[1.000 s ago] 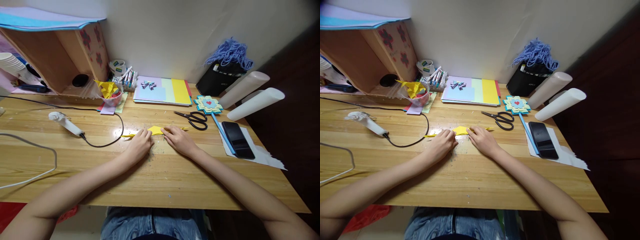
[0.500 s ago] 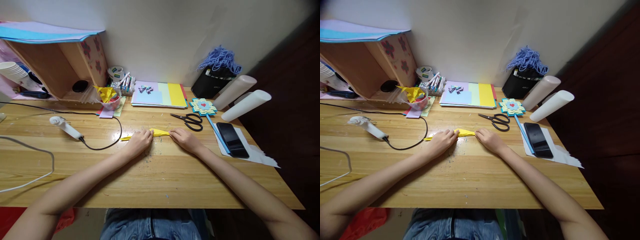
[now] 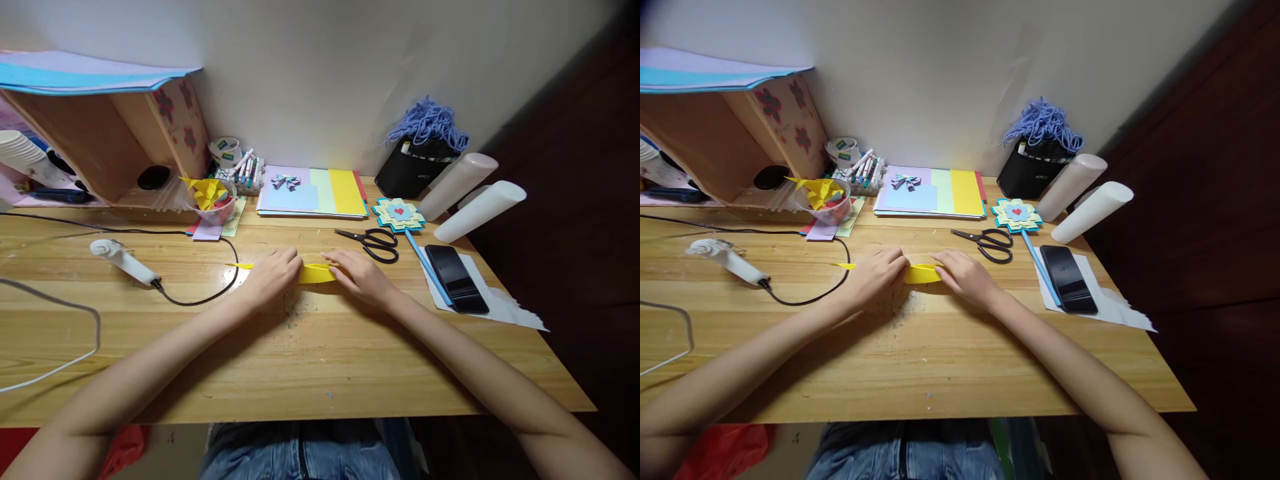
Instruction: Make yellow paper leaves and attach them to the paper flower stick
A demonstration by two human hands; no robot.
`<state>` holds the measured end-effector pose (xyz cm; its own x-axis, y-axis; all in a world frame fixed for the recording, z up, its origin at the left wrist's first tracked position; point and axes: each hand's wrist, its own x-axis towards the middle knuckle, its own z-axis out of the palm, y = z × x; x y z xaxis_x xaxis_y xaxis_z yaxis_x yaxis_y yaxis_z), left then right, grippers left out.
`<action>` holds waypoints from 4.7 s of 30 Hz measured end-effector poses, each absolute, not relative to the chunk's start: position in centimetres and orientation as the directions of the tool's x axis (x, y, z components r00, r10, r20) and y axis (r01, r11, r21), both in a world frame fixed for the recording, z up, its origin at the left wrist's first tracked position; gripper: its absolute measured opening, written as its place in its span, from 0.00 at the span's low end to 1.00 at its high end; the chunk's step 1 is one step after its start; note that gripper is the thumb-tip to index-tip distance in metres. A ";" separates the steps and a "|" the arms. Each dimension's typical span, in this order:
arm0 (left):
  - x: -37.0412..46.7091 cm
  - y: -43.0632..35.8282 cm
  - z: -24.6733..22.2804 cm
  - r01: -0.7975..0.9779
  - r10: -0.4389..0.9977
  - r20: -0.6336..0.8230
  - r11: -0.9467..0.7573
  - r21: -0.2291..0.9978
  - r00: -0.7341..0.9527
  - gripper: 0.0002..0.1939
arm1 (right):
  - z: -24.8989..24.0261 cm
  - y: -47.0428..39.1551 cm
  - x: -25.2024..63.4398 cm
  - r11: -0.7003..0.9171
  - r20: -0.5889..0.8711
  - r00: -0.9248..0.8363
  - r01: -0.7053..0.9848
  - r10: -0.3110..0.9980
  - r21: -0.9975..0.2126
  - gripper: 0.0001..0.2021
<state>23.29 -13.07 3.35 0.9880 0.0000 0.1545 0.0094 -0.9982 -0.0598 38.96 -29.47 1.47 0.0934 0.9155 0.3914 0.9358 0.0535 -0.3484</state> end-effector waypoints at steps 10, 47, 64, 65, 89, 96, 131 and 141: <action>22.3 -13.5 3.4 0.149 0.158 -0.016 -0.887 0.437 0.987 0.13 | 2.7 -27.3 37.7 -0.016 0.127 0.127 0.767 0.984 -0.642 0.08; 16.7 -13.6 0.8 -0.016 -0.020 0.018 -0.985 -0.174 1.000 0.20 | -0.4 -30.5 39.2 0.229 0.196 -0.235 0.972 0.952 0.050 0.18; 17.7 -14.3 3.5 0.061 0.088 -0.097 -0.966 -0.251 0.991 0.15 | -0.5 -33.8 41.3 0.082 0.237 -0.094 0.995 0.967 0.058 0.17; 18.5 -14.4 3.9 0.092 0.118 -0.102 -0.968 -0.234 0.988 0.15 | -0.5 -33.8 41.2 0.081 0.240 -0.093 0.995 0.966 0.058 0.17; 22.6 -13.9 2.2 0.241 0.254 0.014 -0.931 0.275 0.967 0.07 | 1.2 -30.1 37.8 -0.054 0.237 0.141 0.939 0.961 -0.340 0.09; 21.3 -15.5 1.2 0.102 0.106 0.075 -0.994 0.050 0.992 0.10 | 0.8 -27.0 36.5 -0.063 0.169 0.167 0.867 0.971 -0.495 0.03; 21.1 -15.6 -0.1 0.110 0.139 0.281 -0.987 0.119 0.950 0.10 | -0.7 -28.3 36.0 0.171 0.441 -0.088 0.973 0.893 -0.153 0.11; 21.6 -15.1 1.3 0.390 0.467 0.018 -0.759 0.522 0.884 0.13 | 0.4 -27.0 36.8 -0.008 0.155 0.109 0.840 0.982 -0.542 0.06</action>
<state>21.63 -15.10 1.34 0.8842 0.4667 0.0179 0.3900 -0.7589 0.5215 36.81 -27.01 0.42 0.1086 0.9820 0.1547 0.8403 -0.0076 -0.5421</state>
